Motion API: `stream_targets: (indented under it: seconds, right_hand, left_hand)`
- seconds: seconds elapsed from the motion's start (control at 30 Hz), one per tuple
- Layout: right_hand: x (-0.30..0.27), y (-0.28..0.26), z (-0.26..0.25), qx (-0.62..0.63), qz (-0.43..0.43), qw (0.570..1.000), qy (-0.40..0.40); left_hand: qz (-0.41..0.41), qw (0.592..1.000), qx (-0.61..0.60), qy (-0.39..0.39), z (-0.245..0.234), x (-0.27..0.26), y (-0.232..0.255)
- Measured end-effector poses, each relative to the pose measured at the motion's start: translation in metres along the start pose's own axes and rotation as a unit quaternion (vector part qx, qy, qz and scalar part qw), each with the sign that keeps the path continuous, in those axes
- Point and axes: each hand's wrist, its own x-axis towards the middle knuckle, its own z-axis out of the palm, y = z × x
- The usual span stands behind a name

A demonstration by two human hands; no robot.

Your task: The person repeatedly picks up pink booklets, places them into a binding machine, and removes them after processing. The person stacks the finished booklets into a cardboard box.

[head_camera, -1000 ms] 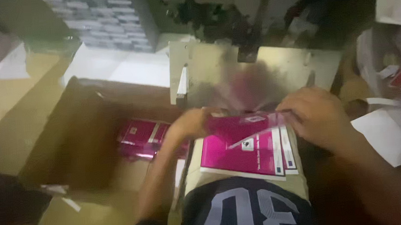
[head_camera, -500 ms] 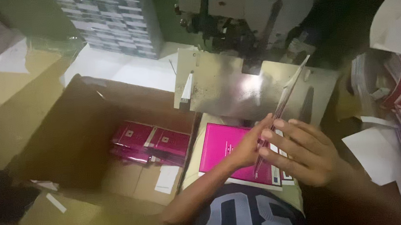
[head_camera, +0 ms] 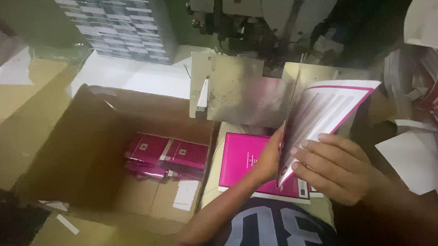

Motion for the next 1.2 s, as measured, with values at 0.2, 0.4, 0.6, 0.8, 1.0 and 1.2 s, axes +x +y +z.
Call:
stream_targets:
  seconds: [0.2,0.4,0.6,0.8,1.0,1.2]
  right_hand:
    - [-0.007,-0.001,-0.005,0.013,0.044,0.997,-0.069]
    - [-0.198,0.031,-0.003,-0.288,0.386,0.872,0.087]
    - [-0.344,0.132,0.061,-0.122,0.623,0.672,0.382]
    - [-0.338,0.170,0.158,-0.305,0.654,0.646,0.250]
    - [-0.287,0.191,0.268,0.321,0.598,0.265,0.685]
    - [-0.208,0.163,0.339,-0.132,0.662,0.700,0.232]
  left_hand:
    - [0.139,0.968,0.160,0.132,0.008,-0.007,0.008]
    - [0.346,0.802,0.421,0.243,0.010,0.032,0.052]
    - [0.281,0.772,0.545,0.166,0.009,0.118,0.062]
    - [0.364,0.682,0.581,0.255,-0.065,0.199,0.057]
    - [0.308,0.620,0.591,0.414,-0.053,0.104,0.123]
    - [0.481,0.357,0.717,0.357,-0.069,0.090,0.141]
